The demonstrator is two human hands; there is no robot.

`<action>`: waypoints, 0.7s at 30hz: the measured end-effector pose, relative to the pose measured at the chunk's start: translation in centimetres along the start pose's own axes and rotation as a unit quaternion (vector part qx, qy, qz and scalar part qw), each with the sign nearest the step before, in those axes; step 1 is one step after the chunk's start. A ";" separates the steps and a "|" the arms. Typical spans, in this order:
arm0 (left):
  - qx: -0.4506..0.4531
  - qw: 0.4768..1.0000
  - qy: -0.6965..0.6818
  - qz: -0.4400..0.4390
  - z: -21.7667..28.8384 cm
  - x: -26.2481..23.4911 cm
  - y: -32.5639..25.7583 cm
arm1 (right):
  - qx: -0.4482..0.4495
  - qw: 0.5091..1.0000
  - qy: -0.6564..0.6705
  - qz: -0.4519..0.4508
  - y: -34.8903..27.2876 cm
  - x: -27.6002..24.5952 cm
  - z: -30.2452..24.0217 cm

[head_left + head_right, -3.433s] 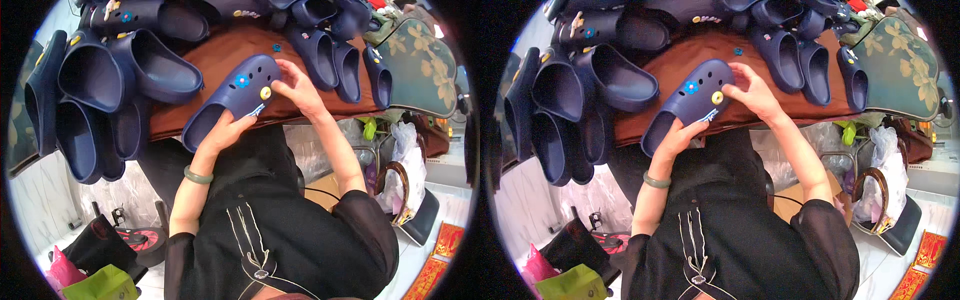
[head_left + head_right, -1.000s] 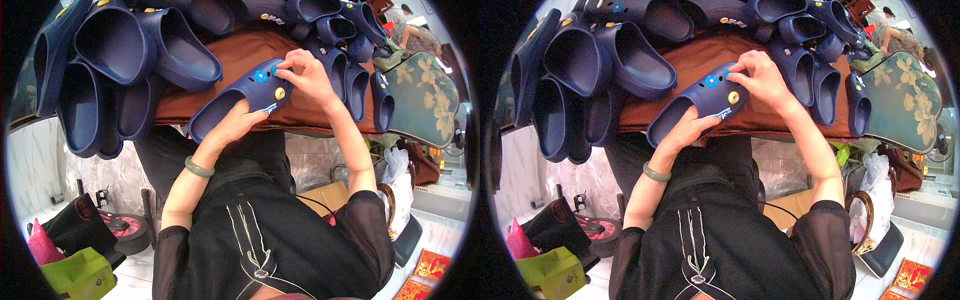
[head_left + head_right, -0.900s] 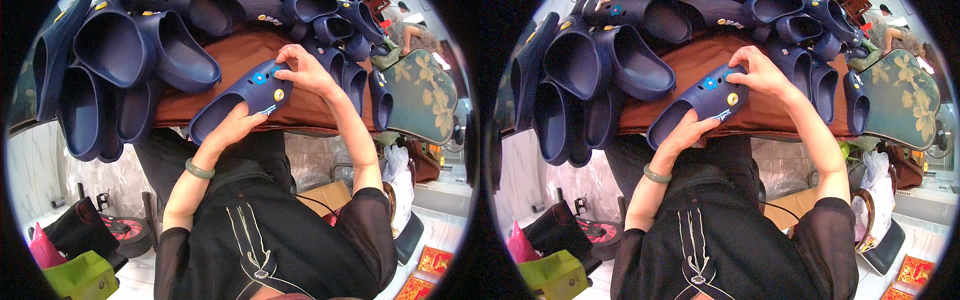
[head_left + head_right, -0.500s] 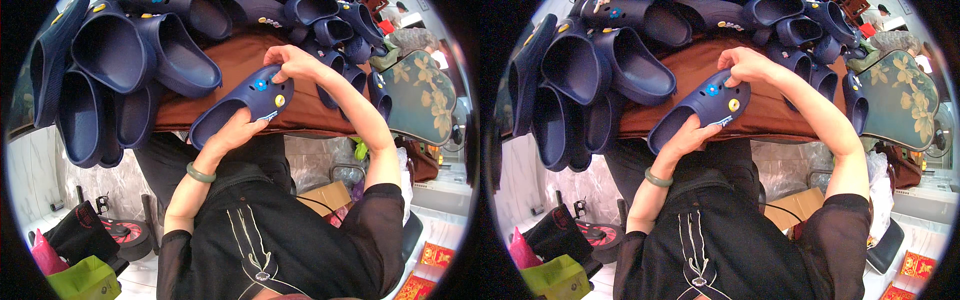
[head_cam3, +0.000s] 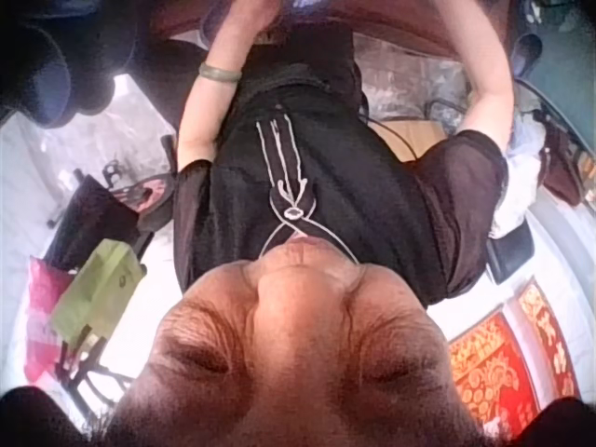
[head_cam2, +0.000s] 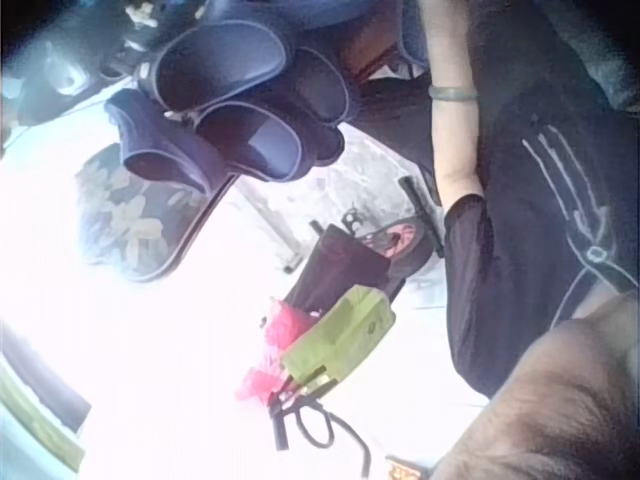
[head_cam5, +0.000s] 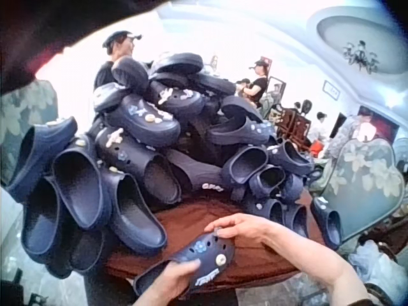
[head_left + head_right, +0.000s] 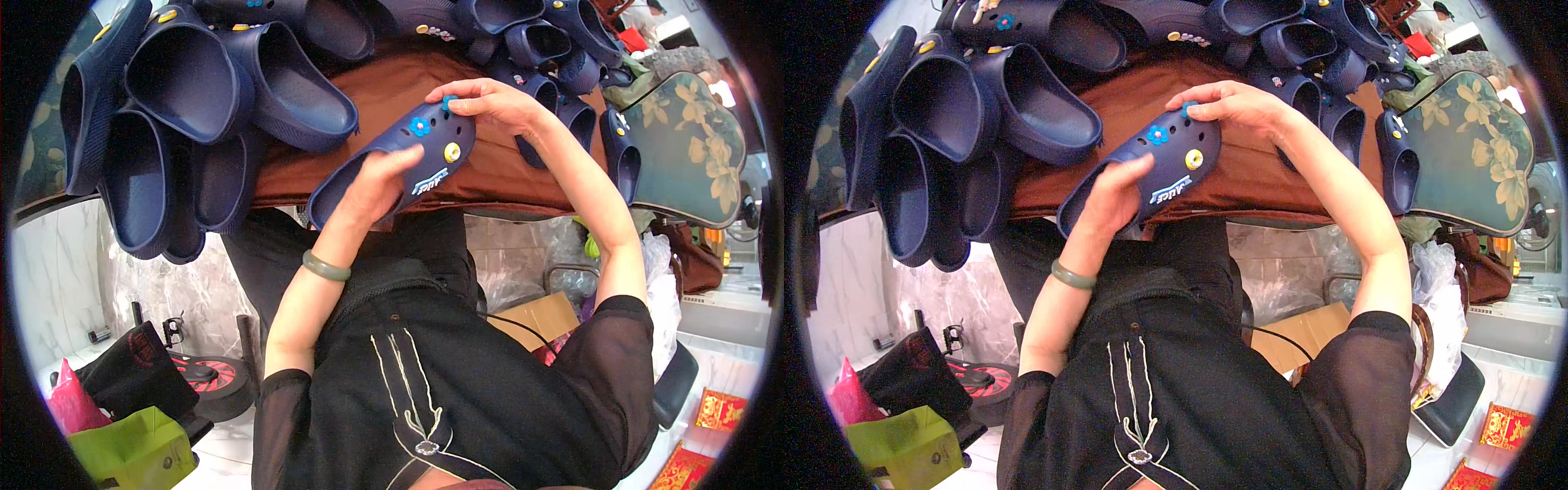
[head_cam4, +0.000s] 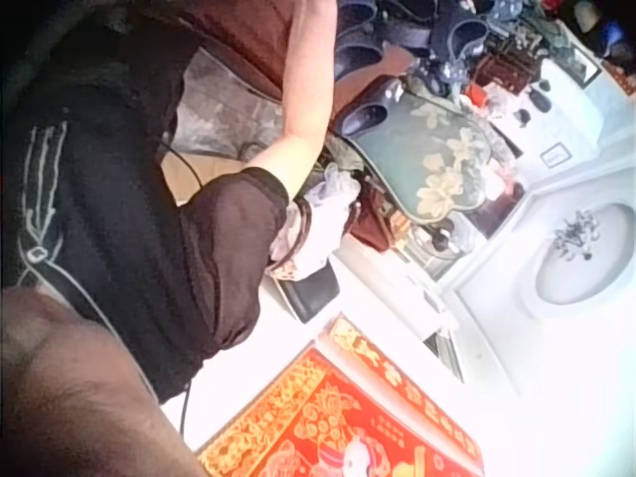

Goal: Attaching small decorative jibbitz to blue foam clogs.

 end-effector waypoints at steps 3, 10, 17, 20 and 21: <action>-0.020 0.997 -0.058 0.047 0.0 -0.1 0.6 | -0.013 0.997 -0.076 -0.019 0.5 -0.4 0.2; 0.013 0.995 -0.068 0.077 -0.2 -0.2 1.3 | -0.072 0.979 -0.173 0.079 -1.2 -1.7 -1.3; 0.001 0.996 0.013 0.089 -0.4 -0.4 0.5 | -0.094 0.926 -0.355 0.091 0.5 0.2 -1.1; 0.016 0.995 0.042 0.092 -0.7 -0.9 -0.1 | -0.059 0.899 -0.432 0.042 -0.1 0.9 -1.7; 0.013 0.996 0.039 0.076 -1.1 -0.9 0.0 | -0.027 0.910 -0.414 0.028 -0.4 1.0 -1.8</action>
Point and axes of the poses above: each hand's wrist, its own y-axis towards the middle knuckle, its own x-axis out of the palm, z = x × y, the point moved 3 cm from there along y, towards the middle knuckle
